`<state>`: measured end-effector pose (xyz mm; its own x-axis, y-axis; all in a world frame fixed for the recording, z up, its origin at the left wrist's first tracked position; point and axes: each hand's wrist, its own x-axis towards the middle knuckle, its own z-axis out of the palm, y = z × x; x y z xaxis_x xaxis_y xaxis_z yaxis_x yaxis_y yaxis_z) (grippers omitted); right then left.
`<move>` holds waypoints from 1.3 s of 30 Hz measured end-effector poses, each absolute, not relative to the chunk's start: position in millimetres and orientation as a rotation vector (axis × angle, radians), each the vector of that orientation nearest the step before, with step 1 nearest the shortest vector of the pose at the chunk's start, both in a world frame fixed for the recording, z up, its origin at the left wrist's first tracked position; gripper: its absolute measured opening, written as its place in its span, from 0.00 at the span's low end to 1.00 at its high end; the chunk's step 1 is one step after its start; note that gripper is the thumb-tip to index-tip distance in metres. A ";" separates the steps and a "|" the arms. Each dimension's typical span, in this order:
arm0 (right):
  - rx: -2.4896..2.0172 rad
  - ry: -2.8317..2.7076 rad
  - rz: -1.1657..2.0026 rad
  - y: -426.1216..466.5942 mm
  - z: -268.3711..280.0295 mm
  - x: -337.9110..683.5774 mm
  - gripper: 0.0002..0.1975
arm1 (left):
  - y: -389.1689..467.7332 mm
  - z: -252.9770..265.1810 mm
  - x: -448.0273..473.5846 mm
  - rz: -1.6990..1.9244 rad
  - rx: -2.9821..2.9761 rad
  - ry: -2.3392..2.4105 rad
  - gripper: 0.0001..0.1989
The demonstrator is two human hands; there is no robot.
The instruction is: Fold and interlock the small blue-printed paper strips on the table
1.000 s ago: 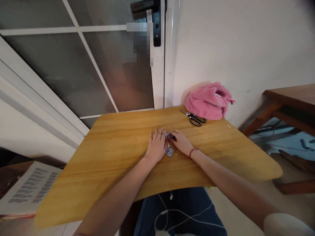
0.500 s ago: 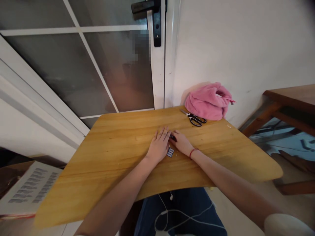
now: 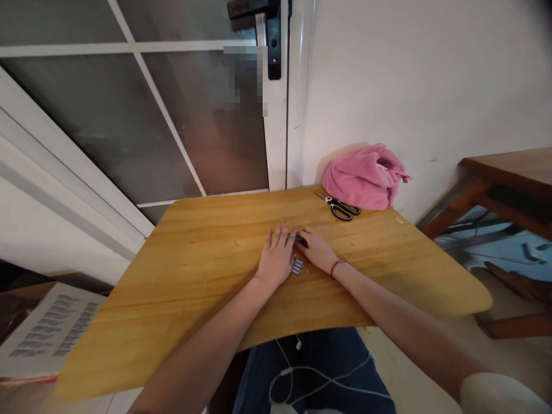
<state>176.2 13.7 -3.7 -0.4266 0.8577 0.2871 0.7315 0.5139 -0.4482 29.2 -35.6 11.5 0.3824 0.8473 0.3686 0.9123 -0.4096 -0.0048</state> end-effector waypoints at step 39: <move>-1.288 -2.290 0.348 11.4 -0.6 175.5 0.06 | -27.0 7.2 20.3 -0.687 -2.484 -1.833 0.21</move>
